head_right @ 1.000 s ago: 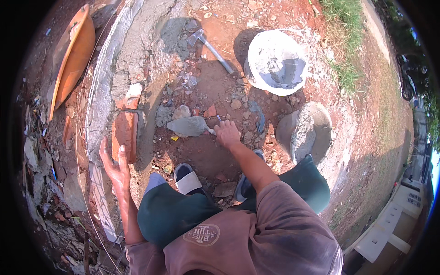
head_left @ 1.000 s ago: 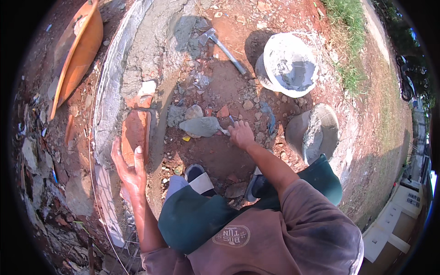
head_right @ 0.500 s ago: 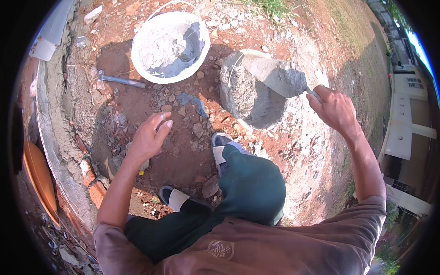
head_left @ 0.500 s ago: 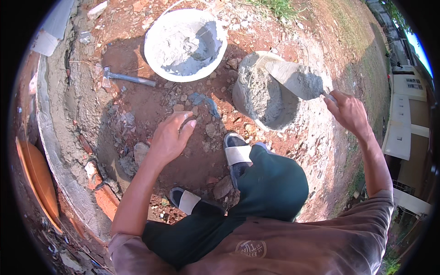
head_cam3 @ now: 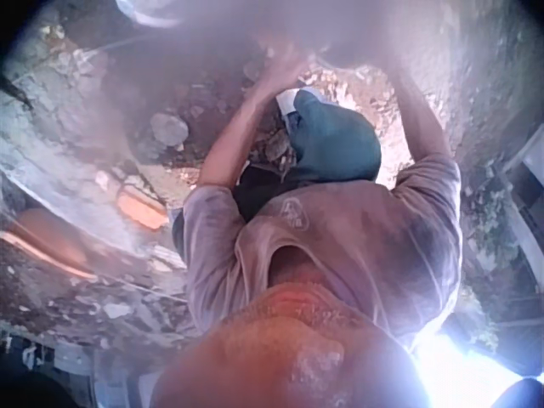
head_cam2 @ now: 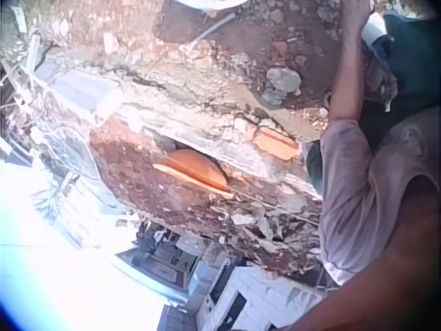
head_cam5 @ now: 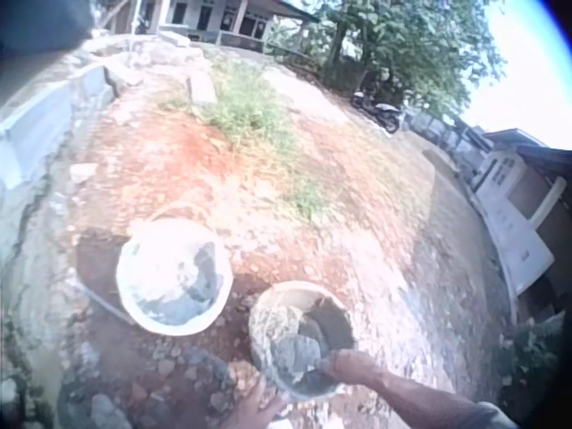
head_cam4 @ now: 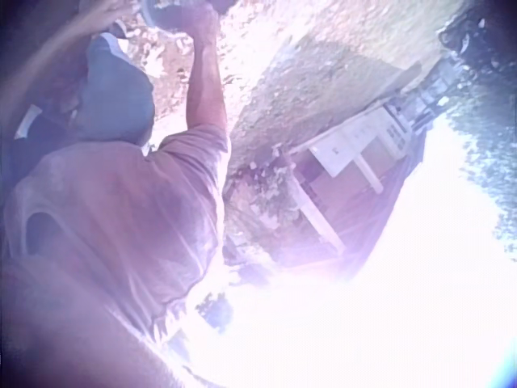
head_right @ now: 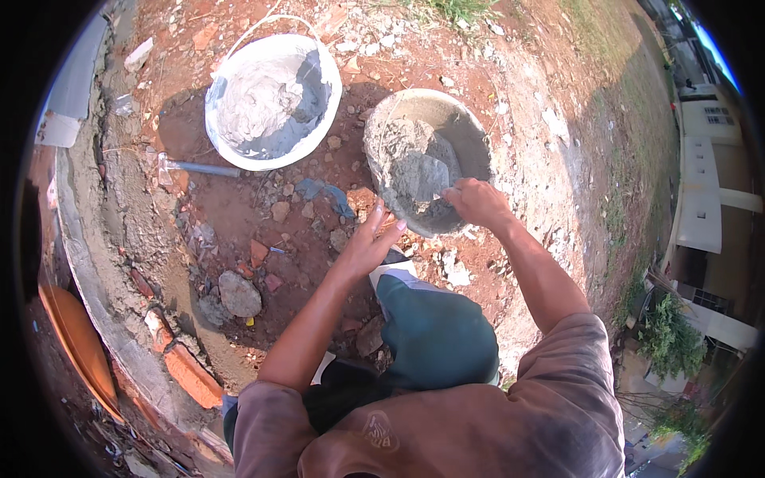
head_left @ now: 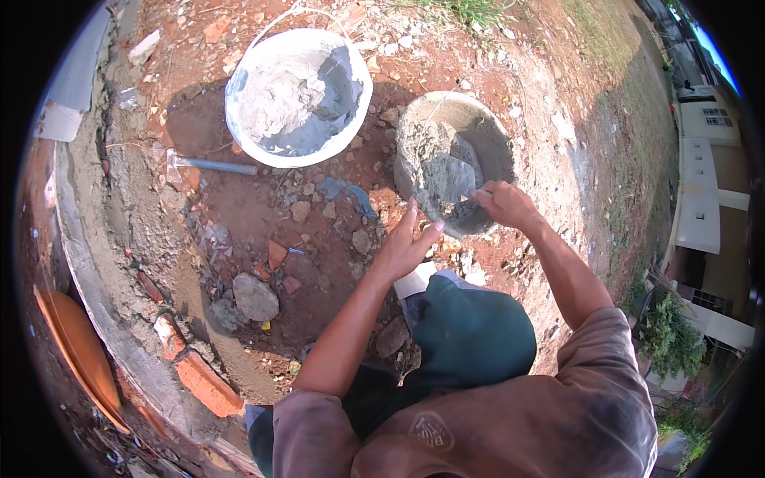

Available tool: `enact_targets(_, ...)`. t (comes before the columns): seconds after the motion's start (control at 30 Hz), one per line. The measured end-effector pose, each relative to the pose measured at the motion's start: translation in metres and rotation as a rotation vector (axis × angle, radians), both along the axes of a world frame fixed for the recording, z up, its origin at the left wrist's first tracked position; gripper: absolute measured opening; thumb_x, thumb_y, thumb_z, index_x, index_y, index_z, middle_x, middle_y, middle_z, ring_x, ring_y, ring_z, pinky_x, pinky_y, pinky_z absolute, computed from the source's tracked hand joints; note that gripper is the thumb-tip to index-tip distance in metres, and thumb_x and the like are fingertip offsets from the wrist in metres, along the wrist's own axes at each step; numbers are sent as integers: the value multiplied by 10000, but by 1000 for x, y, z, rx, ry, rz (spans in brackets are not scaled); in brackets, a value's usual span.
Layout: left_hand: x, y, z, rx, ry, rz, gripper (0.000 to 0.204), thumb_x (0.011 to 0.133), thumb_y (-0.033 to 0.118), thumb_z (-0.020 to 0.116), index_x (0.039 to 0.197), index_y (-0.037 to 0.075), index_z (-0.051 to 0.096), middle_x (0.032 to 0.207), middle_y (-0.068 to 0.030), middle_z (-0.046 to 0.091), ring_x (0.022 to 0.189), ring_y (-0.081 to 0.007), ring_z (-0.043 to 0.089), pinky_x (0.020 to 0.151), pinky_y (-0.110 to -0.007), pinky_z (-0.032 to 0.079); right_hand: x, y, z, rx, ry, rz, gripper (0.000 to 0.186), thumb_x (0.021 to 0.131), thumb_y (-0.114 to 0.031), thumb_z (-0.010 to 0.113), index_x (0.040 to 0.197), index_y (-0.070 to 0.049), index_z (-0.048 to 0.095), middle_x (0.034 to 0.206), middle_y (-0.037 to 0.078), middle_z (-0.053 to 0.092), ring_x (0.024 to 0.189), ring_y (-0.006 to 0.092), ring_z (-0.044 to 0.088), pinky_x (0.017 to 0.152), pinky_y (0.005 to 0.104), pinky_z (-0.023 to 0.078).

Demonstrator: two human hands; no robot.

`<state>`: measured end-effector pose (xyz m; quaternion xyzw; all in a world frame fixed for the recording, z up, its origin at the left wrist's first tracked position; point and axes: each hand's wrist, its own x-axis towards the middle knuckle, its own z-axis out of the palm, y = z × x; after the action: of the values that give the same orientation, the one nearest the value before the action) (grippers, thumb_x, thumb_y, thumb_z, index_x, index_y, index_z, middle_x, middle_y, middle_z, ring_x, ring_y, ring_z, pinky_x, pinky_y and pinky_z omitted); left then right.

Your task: The person scoops mortar from a bucket with a trowel and applies it to a low brick wall. They place bricks and stones into the mortar, align them along a guide string, and tap them into position. The person repeats this process, adding more mortar and units to extend the wall.

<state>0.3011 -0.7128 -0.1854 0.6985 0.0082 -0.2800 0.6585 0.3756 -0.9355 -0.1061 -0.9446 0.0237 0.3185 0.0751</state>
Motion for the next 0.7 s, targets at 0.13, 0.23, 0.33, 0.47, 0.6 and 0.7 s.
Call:
enact_targets(0.13, 1, 46, 33, 259, -87, -225, 841, 880, 486, 573, 1433, -61, 254, 1426, -287, 359, 1345, -349, 359, 1092, -386, 295, -14, -5, -13, 160, -9, -122, 477, 927, -450, 510, 1046, -11, 653, 905, 217, 674, 833, 331, 661, 791, 443, 499)
enact_targets(0.23, -27, 136, 72, 561, -132, -327, 745, 885, 445, 579, 1408, -27, 335, 1378, -245, 442, 1288, -345, 435, 1070, -388, 334, -27, -1, 15, 314, 35, -452, 509, 911, -492, 538, 1049, -17, 658, 764, 151, 650, 689, 225, 631, 688, 383, 514)
enact_targets(0.33, -86, 234, 103, 671, -87, -32, 619, 885, 370, 609, 1321, -42, 455, 1323, -260, 492, 1259, -372, 460, 1046, -413, 363, -21, -6, 20, 502, -84, -442, 523, 887, -497, 584, 1045, -4, 656, 647, 56, 568, 544, 127, 533, 524, 296, 464)
enact_targets(0.47, -204, 299, 127, 665, 23, 957, 534, 897, 270, 634, 1298, -46, 481, 1266, -232, 544, 1206, -311, 509, 1031, -391, 370, -25, -23, 36, 577, -134, -341, 492, 925, -492, 525, 969, -12, 625, 600, 7, 496, 492, 90, 475, 452, 256, 400)
enact_targets(0.6, -288, 331, 129, 1268, 97, 1133, 762, 846, 433, 670, 1355, -65, 399, 1356, -269, 448, 1297, -353, 405, 1069, -422, 323, -34, -69, 63, 468, -164, -300, 541, 896, -517, 499, 994, 4, 610, 583, 0, 470, 474, 85, 458, 427, 240, 387)
enact_targets(0.7, -323, 334, 104, 1314, 197, 936, 990, 744, 581, 704, 1408, -43, 318, 1349, -291, 430, 1284, -405, 403, 1065, -451, 330, -26, -58, 92, 466, -130, -229, 513, 882, -505, 553, 987, -10, 632, 565, 0, 475, 461, 78, 445, 403, 237, 373)
